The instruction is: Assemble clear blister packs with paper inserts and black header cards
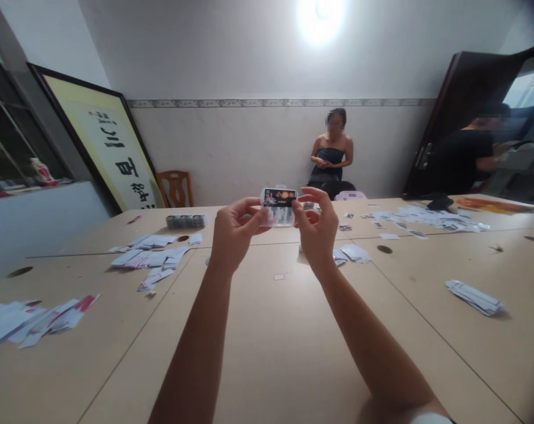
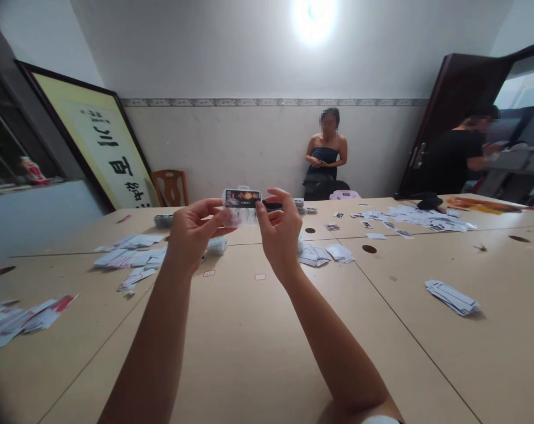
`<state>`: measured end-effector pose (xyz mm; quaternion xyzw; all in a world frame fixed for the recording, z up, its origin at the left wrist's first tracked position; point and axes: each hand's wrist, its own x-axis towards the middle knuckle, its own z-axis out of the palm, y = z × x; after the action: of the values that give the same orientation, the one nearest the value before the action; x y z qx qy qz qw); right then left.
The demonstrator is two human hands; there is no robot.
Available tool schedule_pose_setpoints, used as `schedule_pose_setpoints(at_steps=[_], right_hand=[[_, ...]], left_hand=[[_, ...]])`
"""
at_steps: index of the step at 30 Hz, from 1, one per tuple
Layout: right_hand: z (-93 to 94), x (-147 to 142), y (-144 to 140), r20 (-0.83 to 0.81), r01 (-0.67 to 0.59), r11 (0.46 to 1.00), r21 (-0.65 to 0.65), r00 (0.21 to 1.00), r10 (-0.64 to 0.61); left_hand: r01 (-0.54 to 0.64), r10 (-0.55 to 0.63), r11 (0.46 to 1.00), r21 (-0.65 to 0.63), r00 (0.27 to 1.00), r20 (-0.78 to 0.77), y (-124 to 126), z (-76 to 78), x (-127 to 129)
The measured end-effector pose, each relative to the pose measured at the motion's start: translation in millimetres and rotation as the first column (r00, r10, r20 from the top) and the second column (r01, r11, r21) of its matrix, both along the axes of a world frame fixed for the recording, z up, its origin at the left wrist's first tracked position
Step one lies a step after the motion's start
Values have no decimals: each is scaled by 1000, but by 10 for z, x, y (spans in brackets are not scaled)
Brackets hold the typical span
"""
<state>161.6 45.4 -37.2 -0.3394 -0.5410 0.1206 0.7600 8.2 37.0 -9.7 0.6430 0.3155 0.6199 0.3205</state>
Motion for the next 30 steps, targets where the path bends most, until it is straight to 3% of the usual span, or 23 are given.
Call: schedule_pose_setpoints(at_steps=[4, 12, 21, 30], right_hand=[[28, 60, 3, 24, -106, 994, -10, 994, 106], [48, 65, 5, -35, -191, 981, -21, 981, 190], [44, 139, 134, -170, -367, 919, -144, 924, 342], [5, 80, 180, -136, -419, 896, -149, 906, 401]], left_hand=[[44, -44, 998, -42, 999, 4, 31, -11, -18], [-26, 26, 997, -66, 1000, -3, 34, -8, -40], [109, -115, 979, -171, 993, -25, 98, -33, -88], [-15, 9, 995, -94, 998, -66, 228, -93, -107]])
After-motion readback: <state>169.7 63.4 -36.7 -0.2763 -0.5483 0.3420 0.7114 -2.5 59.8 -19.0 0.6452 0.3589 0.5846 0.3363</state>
